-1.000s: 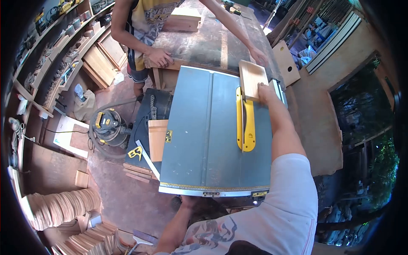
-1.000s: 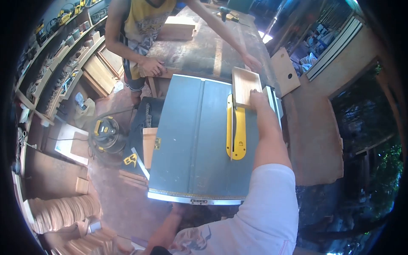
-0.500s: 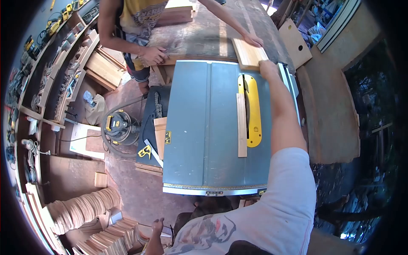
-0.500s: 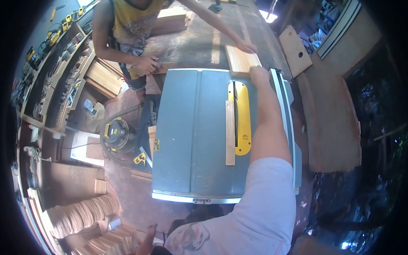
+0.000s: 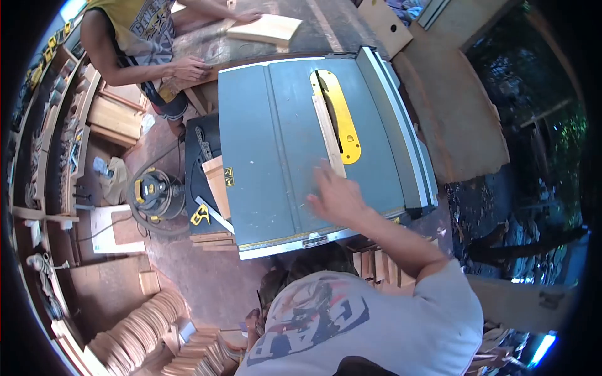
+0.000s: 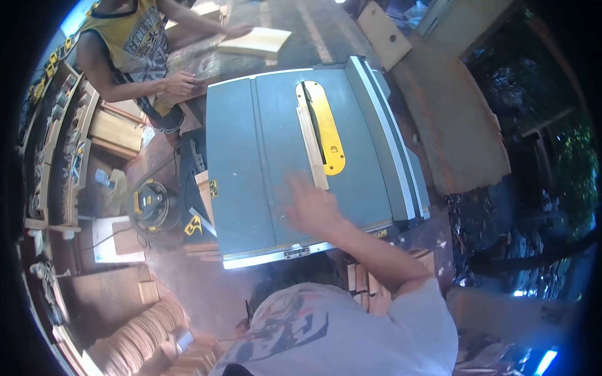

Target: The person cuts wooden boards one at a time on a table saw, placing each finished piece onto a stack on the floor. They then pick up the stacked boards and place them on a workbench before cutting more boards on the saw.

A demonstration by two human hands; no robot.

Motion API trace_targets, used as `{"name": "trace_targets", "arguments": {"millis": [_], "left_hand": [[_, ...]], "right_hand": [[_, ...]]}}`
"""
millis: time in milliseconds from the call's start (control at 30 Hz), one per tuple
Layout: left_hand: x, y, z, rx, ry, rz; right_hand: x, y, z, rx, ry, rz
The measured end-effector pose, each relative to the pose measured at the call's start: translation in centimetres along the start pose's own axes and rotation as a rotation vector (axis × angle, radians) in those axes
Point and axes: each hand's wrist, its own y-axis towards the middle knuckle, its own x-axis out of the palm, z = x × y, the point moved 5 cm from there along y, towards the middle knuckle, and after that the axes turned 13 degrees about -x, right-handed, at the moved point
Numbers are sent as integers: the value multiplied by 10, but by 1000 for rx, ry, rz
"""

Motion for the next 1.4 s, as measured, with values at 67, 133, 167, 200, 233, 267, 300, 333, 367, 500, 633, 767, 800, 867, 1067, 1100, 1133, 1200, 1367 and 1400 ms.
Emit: {"name": "trace_targets", "arguments": {"millis": [67,133,167,200,233,267,300,333,367,500,633,767,800,867,1067,1100,1133,1200,1367,1400], "left_hand": [[-7,13,-52,-487,-319,-238],[-55,20,-58,-754,-405,-311],[-88,25,-48,-889,-442,-335],[-100,39,-58,-821,-359,-306],[-106,52,-81,-756,-272,-271],[-118,68,-95,-686,-186,-231],[-128,79,-88,-669,-119,-242],[-133,83,-68,-694,-285,-260],[-147,85,-25,-722,-455,-275],[-150,114,117,-634,-1367,-657],[-129,93,255,-492,-1307,-961],[-106,88,272,-466,-1273,-898],[-106,76,292,-452,-1302,-898],[-105,53,312,-480,-1347,-811],[-99,114,313,-306,-1297,-713],[-96,105,330,-301,-1329,-539],[-100,94,355,-304,-1483,-498],[-123,49,416,-268,-1473,-575],[-99,82,386,-305,-1144,-363],[-104,74,384,-271,-1198,-335]], "right_hand": [[45,-28,17,169,-69,-35],[78,-47,5,160,-66,-83],[91,-43,-17,62,-34,-99],[101,-40,-46,-82,-18,-162],[110,-41,-74,-233,-3,-222],[108,-47,-97,-312,50,-126],[108,-57,-119,-388,104,-29],[113,-70,-132,-419,174,-28],[118,-85,-141,-440,240,-26],[150,-181,-134,-198,636,41],[196,-322,-65,518,686,290],[284,-521,46,1351,267,853],[270,-551,71,1484,521,919],[265,-610,114,1613,533,636],[396,-681,226,1143,1643,1143],[415,-682,249,1044,1755,1122],[400,-668,247,715,1728,1169],[394,-688,246,1158,1511,997],[321,-684,207,1450,1470,1148],[309,-685,208,1441,1439,1170]]}}
